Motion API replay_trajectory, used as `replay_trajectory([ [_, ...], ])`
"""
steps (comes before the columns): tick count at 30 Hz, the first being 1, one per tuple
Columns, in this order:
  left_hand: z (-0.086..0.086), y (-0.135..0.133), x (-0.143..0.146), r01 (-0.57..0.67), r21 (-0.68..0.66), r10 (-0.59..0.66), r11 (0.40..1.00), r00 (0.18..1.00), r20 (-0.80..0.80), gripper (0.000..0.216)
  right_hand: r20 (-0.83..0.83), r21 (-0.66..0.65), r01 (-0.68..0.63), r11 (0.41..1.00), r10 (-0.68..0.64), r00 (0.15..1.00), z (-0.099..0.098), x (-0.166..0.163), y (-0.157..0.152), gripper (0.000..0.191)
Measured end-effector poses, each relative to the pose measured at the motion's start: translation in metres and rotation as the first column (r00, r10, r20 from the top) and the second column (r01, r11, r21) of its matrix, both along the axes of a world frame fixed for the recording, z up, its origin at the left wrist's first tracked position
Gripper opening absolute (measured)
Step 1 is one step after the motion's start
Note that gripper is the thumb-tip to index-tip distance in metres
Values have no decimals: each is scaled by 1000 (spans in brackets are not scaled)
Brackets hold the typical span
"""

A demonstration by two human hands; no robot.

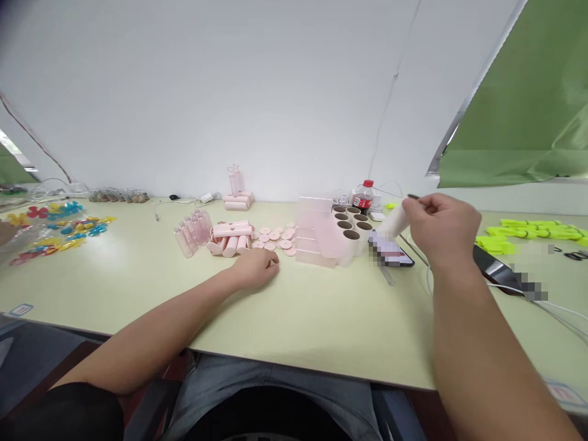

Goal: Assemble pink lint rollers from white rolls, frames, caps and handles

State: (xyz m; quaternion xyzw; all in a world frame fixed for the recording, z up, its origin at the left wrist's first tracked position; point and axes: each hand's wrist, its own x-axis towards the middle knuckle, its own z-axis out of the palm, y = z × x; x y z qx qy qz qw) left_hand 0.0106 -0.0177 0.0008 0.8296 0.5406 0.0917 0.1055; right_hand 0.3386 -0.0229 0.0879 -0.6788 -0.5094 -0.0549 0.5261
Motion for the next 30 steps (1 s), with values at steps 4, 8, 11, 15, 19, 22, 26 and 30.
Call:
replay_trajectory([
  [4,-5,-4,5,-48,87,49,995,999,-10,37,-16,429,-253,867,287,958,-16,-25,-2,21],
  [8,-8,-7,7,-58,135,64,989,997,-41,46,238,239,-608,757,562,792,-37,-73,-17,19],
  [11,-9,-7,8,-94,108,101,990,993,-62,55,371,0,-750,661,697,614,-51,-102,-25,23],
  [15,-9,-3,10,-95,54,100,994,991,-85,63,416,-57,-757,650,705,574,-64,-112,-20,27],
  [19,-6,-2,10,-65,37,68,997,993,-97,57,401,-91,-719,689,686,607,-73,-108,-10,25],
  [22,-3,-5,8,-26,74,33,997,995,-91,45,363,-180,-720,670,726,585,-79,-109,-5,24],
  [26,0,-10,8,-2,96,11,995,996,-89,33,328,-196,-717,669,734,595,-87,-114,-3,24],
  [30,0,-10,8,7,138,-2,990,999,-34,32,220,-189,-738,647,761,611,-93,-116,-1,19],
])
